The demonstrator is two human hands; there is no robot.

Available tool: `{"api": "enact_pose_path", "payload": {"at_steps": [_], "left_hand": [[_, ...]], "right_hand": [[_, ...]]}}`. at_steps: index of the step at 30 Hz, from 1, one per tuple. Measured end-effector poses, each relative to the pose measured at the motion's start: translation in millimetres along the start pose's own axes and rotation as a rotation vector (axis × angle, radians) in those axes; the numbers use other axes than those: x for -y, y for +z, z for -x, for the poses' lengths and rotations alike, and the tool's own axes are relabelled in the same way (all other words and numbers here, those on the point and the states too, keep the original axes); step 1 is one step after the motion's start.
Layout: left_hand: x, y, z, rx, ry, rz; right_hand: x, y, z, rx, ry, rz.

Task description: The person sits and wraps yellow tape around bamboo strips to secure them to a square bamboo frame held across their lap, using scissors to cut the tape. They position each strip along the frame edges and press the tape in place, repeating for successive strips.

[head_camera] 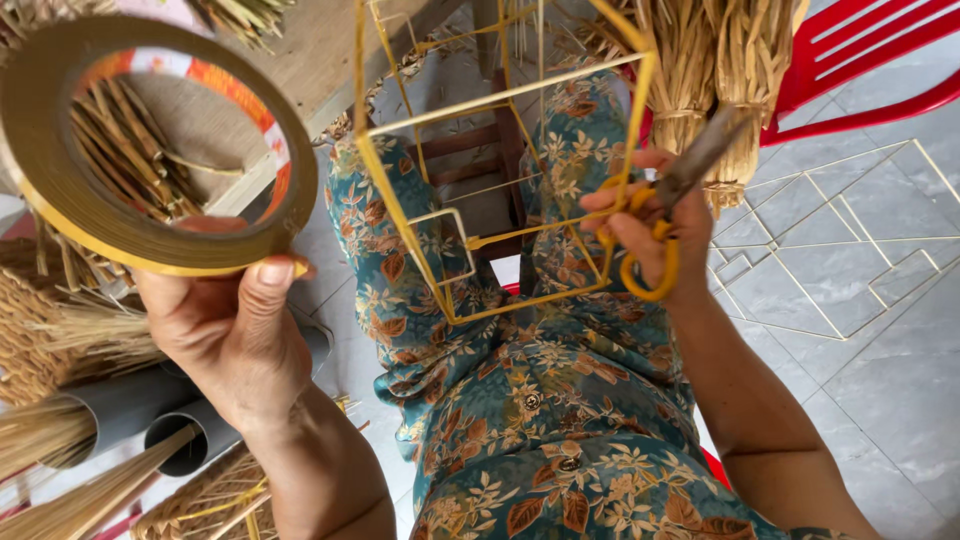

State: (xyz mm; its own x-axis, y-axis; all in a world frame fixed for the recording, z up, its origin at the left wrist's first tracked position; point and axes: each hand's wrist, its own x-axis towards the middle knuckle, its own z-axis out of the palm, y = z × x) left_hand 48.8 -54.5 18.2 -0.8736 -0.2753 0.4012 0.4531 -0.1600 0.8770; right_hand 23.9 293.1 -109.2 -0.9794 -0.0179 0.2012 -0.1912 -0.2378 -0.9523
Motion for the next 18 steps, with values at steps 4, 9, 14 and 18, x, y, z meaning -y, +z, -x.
{"api": "enact_pose_path", "payload": {"at_steps": [4,9,14,18], "left_hand": [[17,-31,17,-0.103,-0.039,-0.081],[42,-33,22,-0.134,-0.079,-0.053],[56,-12,20,-0.165,-0.136,0.017],[63,3,14,-0.203,-0.162,0.130]], "right_hand": [[3,-15,-2,-0.053,-0.126,0.007],[9,-15,-3,-0.045,-0.129,0.013],[14,15,-14,0.095,-0.214,0.228],[19,19,-19,0.001,-0.219,0.167]]}}
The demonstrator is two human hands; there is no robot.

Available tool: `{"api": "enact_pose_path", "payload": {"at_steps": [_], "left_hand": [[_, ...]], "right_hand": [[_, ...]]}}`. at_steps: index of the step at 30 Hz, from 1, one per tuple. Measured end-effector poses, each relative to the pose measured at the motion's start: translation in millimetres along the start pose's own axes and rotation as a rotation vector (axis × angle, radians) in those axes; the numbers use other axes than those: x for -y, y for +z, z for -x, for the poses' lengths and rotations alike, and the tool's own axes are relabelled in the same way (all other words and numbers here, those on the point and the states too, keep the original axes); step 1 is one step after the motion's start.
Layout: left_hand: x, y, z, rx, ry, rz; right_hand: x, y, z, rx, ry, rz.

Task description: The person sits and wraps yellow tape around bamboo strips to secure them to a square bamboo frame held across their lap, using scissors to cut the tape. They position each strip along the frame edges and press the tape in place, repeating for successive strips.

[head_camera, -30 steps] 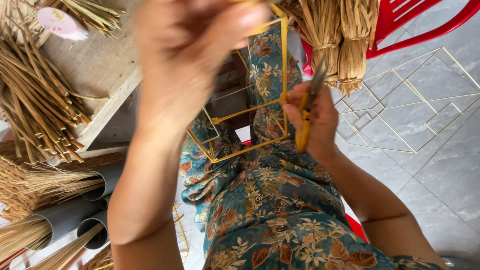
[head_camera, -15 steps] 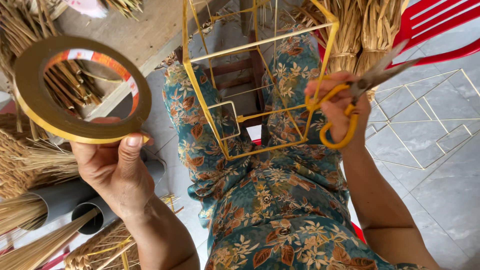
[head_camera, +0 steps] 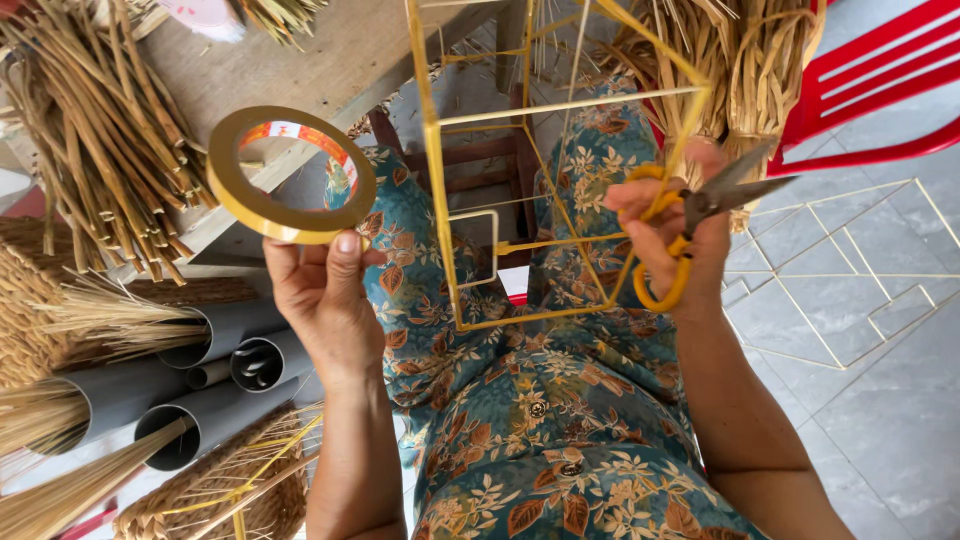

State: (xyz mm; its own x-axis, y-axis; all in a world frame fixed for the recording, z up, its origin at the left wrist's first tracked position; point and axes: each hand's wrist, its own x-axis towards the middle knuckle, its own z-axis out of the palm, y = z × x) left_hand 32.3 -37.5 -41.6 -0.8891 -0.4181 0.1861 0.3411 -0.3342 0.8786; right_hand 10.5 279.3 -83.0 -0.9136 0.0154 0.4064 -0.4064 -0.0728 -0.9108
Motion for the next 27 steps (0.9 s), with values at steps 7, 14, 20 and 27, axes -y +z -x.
{"api": "enact_pose_path", "payload": {"at_steps": [7,14,20,27], "left_hand": [[9,24,-8,-0.034,-0.094,0.130],[-16,26,0,-0.065,-0.130,0.230],[0,36,-7,-0.029,-0.077,0.248],[21,28,-3,-0.064,-0.080,0.129]], "right_hand": [[-14,4,34,0.111,0.008,0.014],[-16,4,56,0.190,-0.156,-0.115],[-45,9,33,0.075,-0.171,0.091],[-44,2,37,0.130,-0.087,0.440]]}}
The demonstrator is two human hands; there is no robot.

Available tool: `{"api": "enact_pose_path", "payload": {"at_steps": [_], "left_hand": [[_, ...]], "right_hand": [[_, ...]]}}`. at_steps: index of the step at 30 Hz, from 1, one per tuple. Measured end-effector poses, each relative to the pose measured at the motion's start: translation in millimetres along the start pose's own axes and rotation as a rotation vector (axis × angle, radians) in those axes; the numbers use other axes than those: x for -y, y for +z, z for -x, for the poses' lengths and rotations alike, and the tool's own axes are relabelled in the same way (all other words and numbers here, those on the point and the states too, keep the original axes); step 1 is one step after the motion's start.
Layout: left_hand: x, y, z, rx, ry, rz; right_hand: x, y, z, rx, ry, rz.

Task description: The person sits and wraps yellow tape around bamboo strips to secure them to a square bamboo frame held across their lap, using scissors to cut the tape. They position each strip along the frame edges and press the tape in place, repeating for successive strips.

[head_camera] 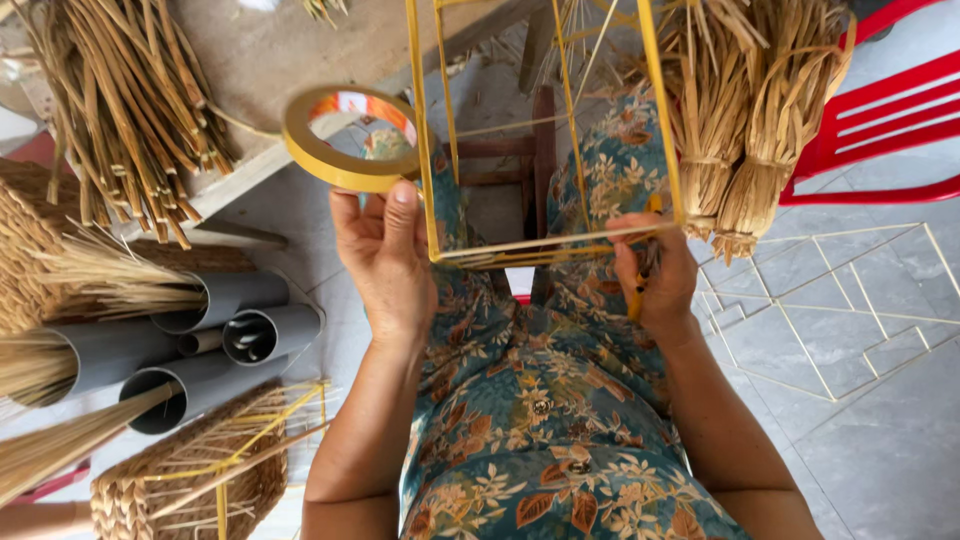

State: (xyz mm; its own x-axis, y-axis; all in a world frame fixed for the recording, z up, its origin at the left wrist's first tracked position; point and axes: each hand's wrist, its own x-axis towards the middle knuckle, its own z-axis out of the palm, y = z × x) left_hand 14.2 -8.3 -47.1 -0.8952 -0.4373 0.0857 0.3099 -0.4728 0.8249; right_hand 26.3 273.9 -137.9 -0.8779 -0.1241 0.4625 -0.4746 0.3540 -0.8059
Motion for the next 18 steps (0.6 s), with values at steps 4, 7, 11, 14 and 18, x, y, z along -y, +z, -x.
{"api": "enact_pose_path", "payload": {"at_steps": [4,7,11,14,18], "left_hand": [[-25,-22,5,-0.026,0.144,-0.247],[-72,-42,30,0.082,0.087,-0.490],[-127,-54,45,0.738,0.171,-0.658],[-129,-38,41,1.166,-0.046,-0.522],[-104,-6,40,1.302,-0.066,-0.509]], "right_hand": [[4,-14,4,-0.175,0.091,-0.228],[18,-38,2,-0.417,0.190,-0.341],[63,-52,4,-0.259,0.071,-0.568],[98,-43,0,-0.054,0.118,-0.738],[126,-33,-2,0.274,0.250,-0.975]]}}
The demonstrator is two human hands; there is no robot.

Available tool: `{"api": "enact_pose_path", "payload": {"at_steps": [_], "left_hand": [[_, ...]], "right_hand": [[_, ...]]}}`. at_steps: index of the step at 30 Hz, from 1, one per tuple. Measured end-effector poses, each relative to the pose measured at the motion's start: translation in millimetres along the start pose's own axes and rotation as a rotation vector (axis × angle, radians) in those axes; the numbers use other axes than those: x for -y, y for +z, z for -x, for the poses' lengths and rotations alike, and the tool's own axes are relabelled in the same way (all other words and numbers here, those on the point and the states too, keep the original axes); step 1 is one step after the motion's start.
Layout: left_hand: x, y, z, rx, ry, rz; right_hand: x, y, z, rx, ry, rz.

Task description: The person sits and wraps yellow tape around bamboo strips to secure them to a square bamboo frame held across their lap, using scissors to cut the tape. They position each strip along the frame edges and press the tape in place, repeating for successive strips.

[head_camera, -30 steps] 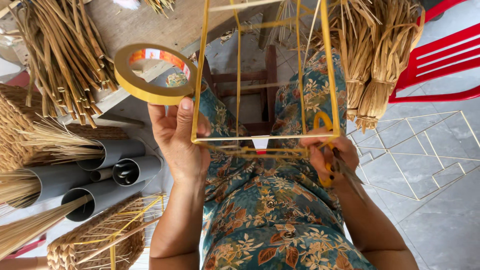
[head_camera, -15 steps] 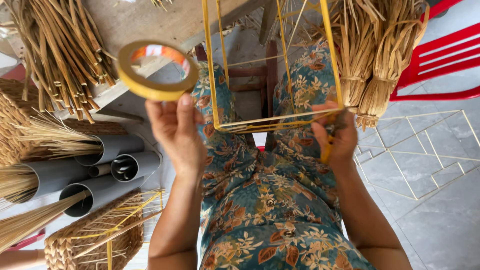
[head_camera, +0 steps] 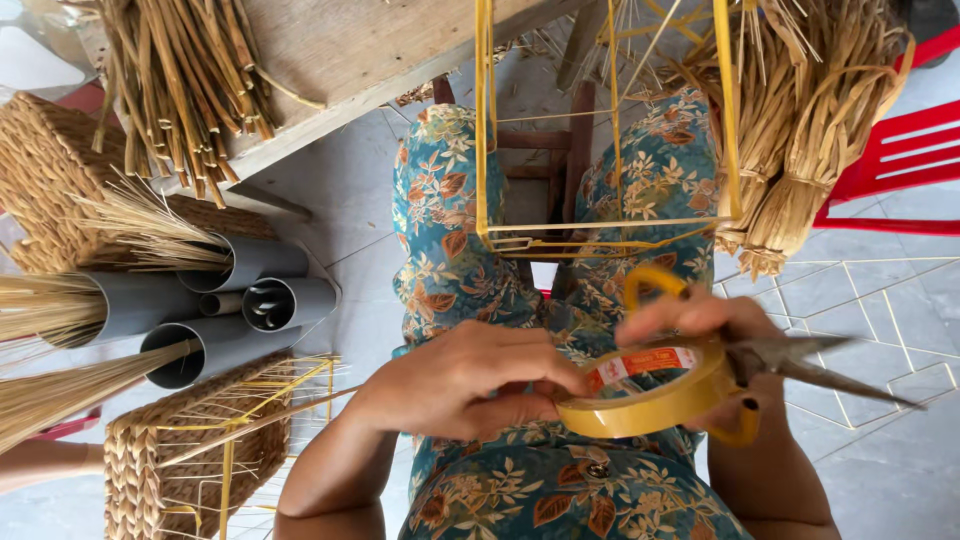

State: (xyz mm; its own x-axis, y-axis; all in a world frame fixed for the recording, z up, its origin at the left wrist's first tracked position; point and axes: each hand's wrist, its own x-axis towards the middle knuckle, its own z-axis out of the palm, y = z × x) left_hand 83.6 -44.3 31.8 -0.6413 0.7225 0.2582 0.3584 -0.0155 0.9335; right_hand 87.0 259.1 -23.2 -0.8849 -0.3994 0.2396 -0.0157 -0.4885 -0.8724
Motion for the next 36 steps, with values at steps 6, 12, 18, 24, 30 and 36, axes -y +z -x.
{"api": "enact_pose_path", "payload": {"at_steps": [6,12,18,24,30,36], "left_hand": [[-12,-21,4,-0.383,-0.164,-0.478],[-12,-54,8,-0.627,-0.130,-0.720],[-1,-48,20,-0.699,-0.251,-0.436],[27,-6,14,-0.556,-0.521,0.271],[40,10,5,-0.569,-0.354,0.542],[13,-14,13,-0.758,-0.110,-0.618]], "right_hand": [[-21,-21,-21,0.193,-0.213,0.062],[-10,-30,-44,0.179,-0.329,0.169],[-11,-35,-52,0.095,-0.289,0.031],[-21,-44,-49,-0.018,-0.208,-0.198],[-21,-40,-50,0.063,-0.241,-0.072],[-2,-36,-59,0.255,-0.238,0.068]]}}
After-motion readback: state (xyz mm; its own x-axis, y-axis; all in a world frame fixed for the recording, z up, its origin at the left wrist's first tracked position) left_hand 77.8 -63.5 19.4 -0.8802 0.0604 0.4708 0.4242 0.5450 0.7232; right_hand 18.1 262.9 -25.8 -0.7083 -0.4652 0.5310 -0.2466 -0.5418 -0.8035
